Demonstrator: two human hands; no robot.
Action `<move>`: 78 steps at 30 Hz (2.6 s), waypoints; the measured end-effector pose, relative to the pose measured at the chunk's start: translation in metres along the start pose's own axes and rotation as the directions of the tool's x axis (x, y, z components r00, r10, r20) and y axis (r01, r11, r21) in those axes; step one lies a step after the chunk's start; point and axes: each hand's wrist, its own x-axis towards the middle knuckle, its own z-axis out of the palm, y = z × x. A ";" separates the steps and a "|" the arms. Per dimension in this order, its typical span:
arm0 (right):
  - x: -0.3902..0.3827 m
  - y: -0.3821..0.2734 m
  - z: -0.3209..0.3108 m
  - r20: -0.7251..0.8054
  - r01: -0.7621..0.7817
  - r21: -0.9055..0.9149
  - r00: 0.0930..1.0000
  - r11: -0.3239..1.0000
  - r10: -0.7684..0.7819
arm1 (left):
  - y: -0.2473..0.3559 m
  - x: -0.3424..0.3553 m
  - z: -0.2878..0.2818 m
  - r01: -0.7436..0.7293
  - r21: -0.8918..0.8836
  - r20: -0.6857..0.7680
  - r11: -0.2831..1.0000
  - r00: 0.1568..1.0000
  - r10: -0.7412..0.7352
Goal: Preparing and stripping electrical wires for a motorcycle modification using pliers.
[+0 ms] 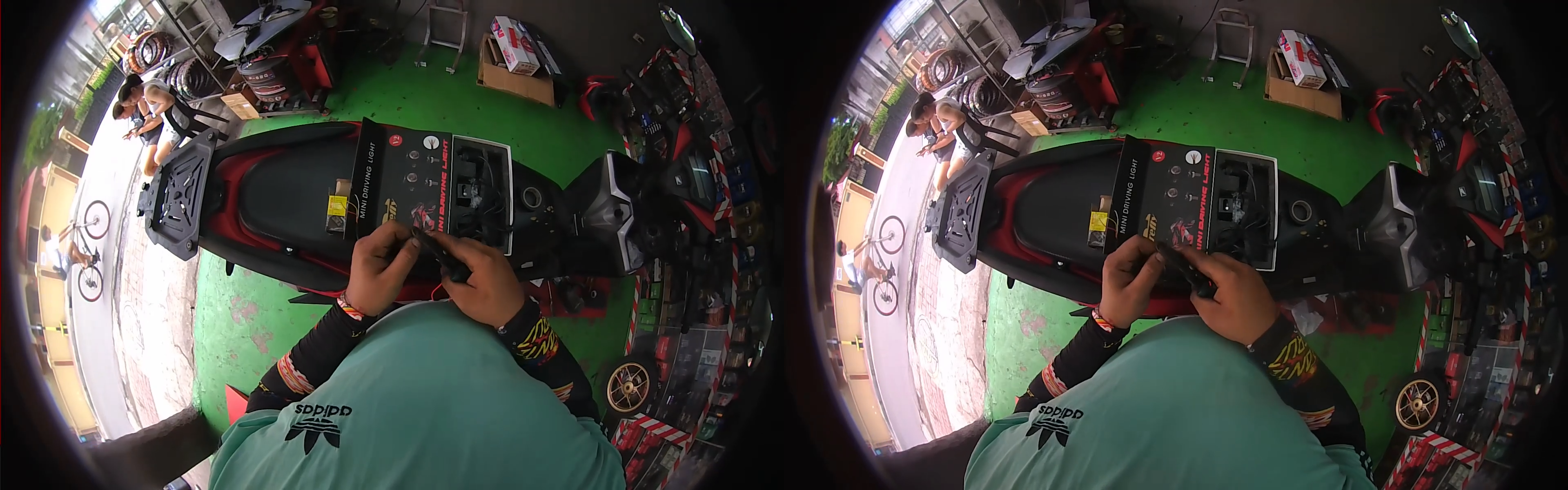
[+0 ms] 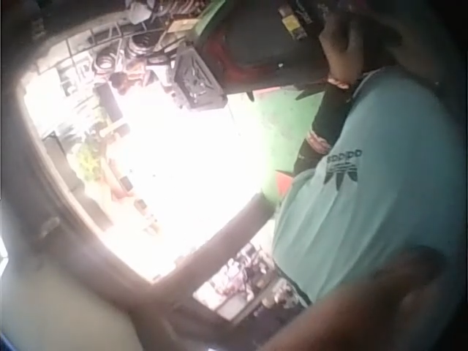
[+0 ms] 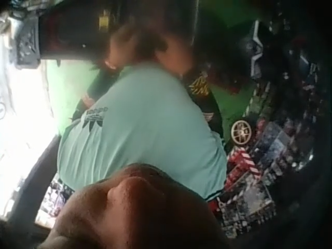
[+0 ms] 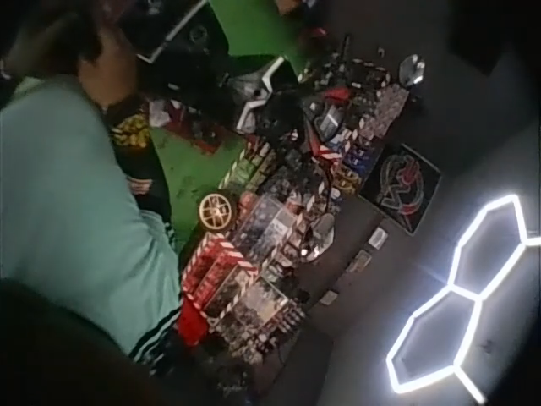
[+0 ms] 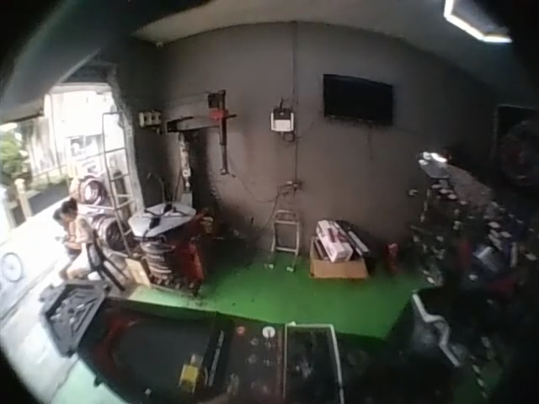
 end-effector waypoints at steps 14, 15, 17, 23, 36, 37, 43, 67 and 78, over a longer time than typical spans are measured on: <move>-0.002 0.010 -0.111 -0.034 -0.462 0.440 0.848 0.770 0.529 | -0.009 -0.006 -0.012 0.117 -0.291 0.015 0.950 0.993 -0.118; -0.004 0.014 -0.100 -0.032 -0.462 0.438 0.850 0.772 0.526 | -0.008 -0.005 -0.012 0.115 -0.293 0.012 0.949 0.993 -0.117; -0.004 0.013 -0.075 -0.036 -0.439 0.315 0.880 0.841 0.473 | -0.008 -0.003 -0.013 0.163 -0.363 0.031 0.918 0.986 -0.163; 0.002 0.003 -0.057 0.070 -0.523 0.234 0.850 0.820 0.522 | -0.018 0.000 -0.010 0.143 -0.400 -0.003 0.905 0.988 -0.157; -0.004 0.018 -0.037 0.020 -0.304 0.142 0.952 0.942 0.304 | -0.013 -0.018 -0.023 0.113 -0.214 0.061 0.970 0.993 -0.102; -0.002 0.017 -0.034 0.023 -0.302 0.144 0.953 0.942 0.302 | -0.020 -0.023 -0.025 0.021 -0.090 0.068 0.996 0.998 -0.014; 0.010 0.012 -0.011 0.056 -0.275 0.065 0.961 0.959 0.271 | -0.034 -0.039 -0.034 -0.157 0.276 0.096 0.948 0.986 0.136; 0.084 0.000 0.054 0.041 -0.160 0.400 0.987 0.902 0.157 | -0.061 -0.048 -0.053 -0.176 -0.102 -0.077 0.979 0.983 0.169; 0.072 -0.024 0.007 -0.025 -0.139 0.494 0.984 0.858 0.174 | 0.010 0.010 -0.018 -0.137 0.160 -0.008 0.978 0.990 0.140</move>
